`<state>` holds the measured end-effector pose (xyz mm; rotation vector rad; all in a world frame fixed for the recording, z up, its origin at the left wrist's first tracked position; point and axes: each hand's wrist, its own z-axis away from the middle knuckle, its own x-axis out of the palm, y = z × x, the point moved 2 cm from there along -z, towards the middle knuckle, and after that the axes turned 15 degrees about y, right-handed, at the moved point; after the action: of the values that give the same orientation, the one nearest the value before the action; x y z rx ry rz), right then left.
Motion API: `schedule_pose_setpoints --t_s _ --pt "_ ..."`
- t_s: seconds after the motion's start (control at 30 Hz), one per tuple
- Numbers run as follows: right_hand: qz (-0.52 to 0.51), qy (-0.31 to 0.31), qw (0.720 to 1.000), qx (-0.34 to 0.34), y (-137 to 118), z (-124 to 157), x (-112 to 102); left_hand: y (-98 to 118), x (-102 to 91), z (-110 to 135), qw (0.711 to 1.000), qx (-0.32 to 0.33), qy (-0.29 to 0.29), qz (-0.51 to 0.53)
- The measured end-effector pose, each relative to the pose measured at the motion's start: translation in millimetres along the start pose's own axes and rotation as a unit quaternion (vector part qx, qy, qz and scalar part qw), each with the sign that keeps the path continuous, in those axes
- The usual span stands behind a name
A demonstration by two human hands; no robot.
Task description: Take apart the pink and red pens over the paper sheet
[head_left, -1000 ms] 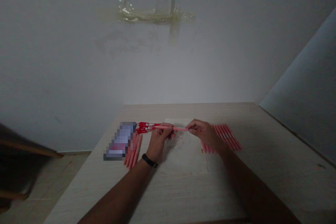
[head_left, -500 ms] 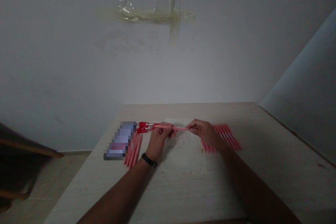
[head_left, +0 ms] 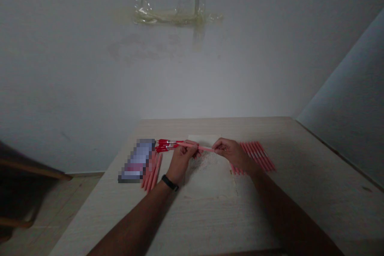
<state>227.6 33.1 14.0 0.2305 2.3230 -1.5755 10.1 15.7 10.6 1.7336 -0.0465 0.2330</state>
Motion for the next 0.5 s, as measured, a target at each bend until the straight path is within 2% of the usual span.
schedule_pose_setpoints --t_s 0.3,0.5 --pt "0.005 -0.01 1.0 -0.011 2 -1 -2 2 2.2 3 1.0 -0.005 -0.003 -0.007" --pt "0.026 -0.019 0.999 -0.043 -17 6 0 5 4.8 5 0.999 -0.005 -0.035 -0.03"
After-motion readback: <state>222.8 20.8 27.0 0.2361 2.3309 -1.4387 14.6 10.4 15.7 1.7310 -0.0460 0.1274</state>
